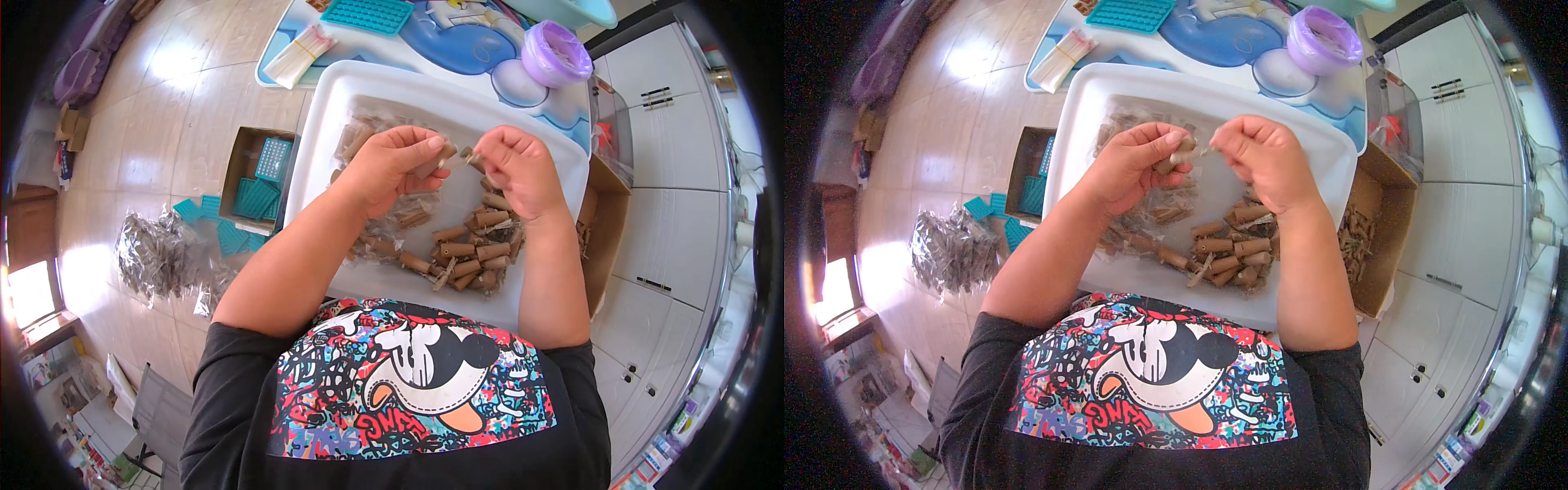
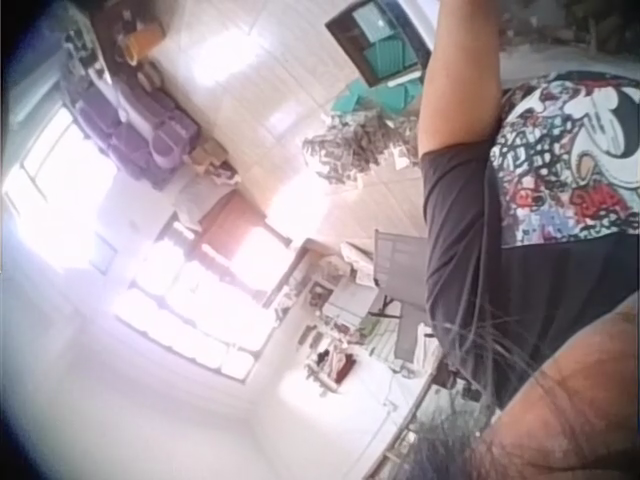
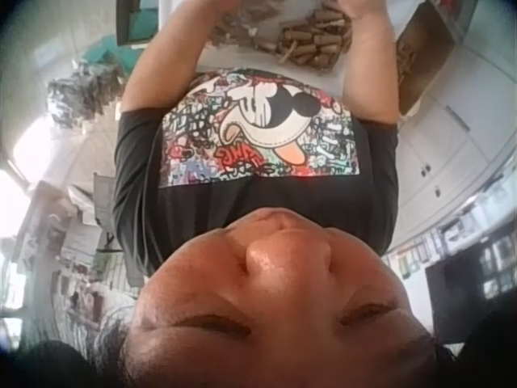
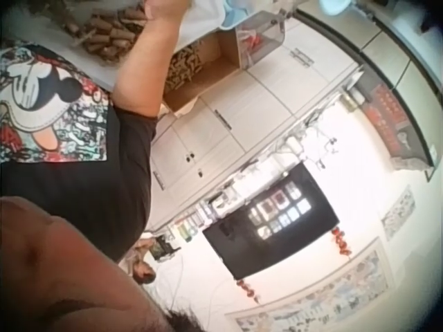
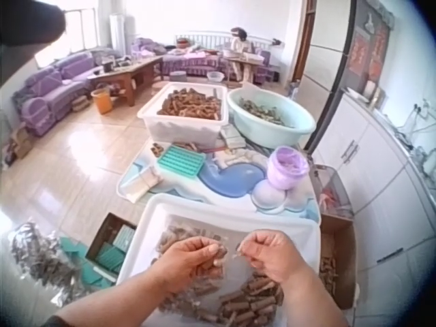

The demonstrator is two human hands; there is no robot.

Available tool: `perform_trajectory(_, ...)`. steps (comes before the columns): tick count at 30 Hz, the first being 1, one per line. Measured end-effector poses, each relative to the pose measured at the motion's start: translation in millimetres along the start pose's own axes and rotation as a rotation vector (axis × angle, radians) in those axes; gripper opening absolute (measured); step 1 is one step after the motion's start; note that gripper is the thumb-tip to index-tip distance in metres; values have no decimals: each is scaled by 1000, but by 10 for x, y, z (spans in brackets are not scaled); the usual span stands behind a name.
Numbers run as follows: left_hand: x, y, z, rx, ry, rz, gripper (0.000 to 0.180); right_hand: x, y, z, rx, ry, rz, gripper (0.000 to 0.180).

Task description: The person packs small cylindrical items into small plastic zip-lock bags by hand.

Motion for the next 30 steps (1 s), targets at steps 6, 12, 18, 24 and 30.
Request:
perform_trajectory(6, 18, 49, 49, -25, -83, 48, 20, -87, -238, 5, 13, 32, -402, 17)
perform_trajectory(12, -649, -3, -316, -221, -446, 435, 27, -45, -173, -8, -88, 99, -460, 22)
perform_trajectory(18, -1783, 992, -711, -887, -926, 1117, 45, 62, -187, -48, -114, 167, -447, 22)
perform_trajectory(24, -1806, 1950, -243, -1132, -529, 1154, 50, 9, -245, -10, -89, 183, -437, 21)
perform_trajectory(30, -1680, 2224, -160, -1039, -634, 1060, 34, -8, -268, -3, -79, 176, -451, 21)
Point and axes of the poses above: each hand's wrist, its own z-axis towards the middle knuckle, its own y-axis out of the back of the hand, x = y × z, the point moved 9 cm from there along z, towards the middle knuckle
